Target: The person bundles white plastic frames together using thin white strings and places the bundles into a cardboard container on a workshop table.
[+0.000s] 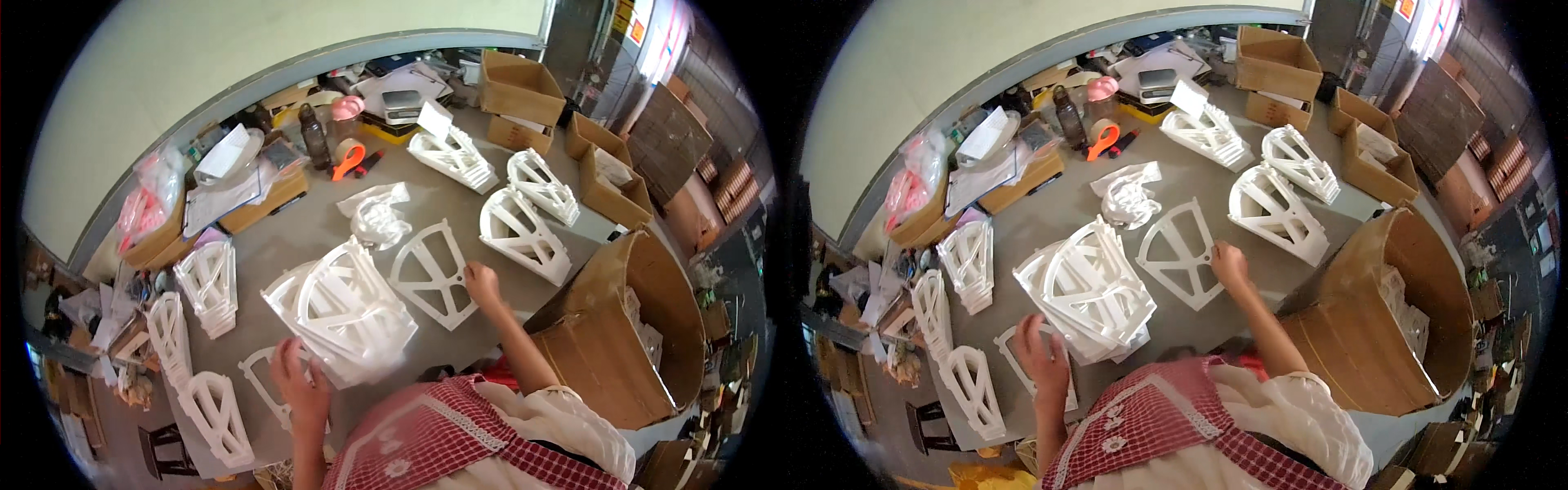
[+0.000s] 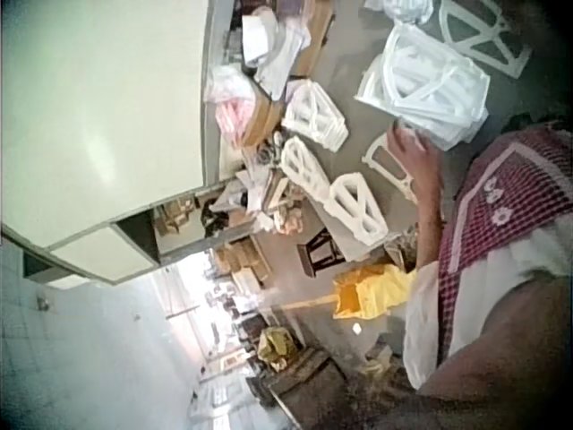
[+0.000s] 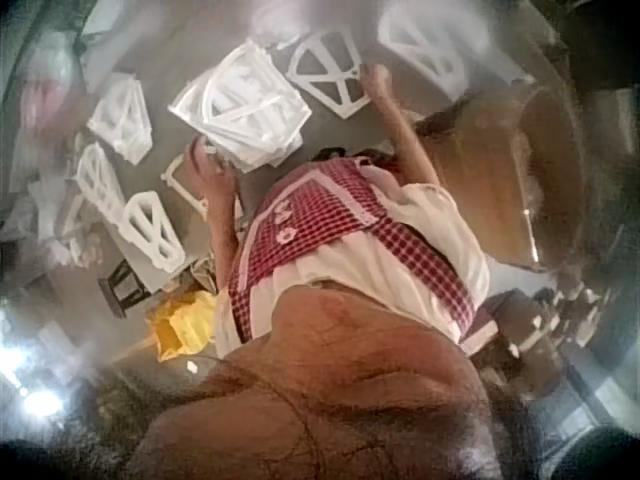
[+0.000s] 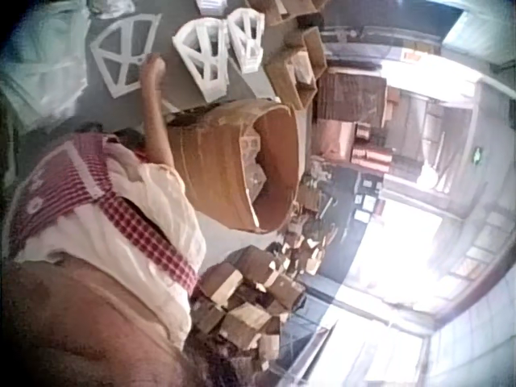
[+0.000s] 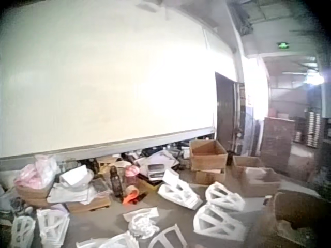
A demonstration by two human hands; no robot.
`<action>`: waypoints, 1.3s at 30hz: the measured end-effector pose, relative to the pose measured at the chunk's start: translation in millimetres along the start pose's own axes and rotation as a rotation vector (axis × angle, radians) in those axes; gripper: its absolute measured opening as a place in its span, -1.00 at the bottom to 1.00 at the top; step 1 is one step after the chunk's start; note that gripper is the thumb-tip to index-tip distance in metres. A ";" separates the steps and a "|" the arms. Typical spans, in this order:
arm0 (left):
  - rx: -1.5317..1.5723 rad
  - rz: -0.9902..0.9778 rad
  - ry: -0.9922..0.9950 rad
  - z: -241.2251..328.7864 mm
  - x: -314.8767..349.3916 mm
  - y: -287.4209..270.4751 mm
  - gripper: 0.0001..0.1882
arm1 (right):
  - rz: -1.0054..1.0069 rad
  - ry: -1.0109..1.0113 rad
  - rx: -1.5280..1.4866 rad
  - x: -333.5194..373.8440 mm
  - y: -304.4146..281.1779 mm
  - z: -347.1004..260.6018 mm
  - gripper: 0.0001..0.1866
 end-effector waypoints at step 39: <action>0.152 -0.069 -0.270 0.7 -5.4 37.2 -0.48 | -0.348 -0.306 -0.143 21.0 39.2 -177.6 -0.81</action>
Point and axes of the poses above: each hand's wrist, its own x-axis away from the middle knuckle, its own y-axis out of the palm, z = x × y, the point moved 10 cm from there along -x, towards the middle knuckle, and after that the axes turned 2 degrees about z, right-handed, at the moved point
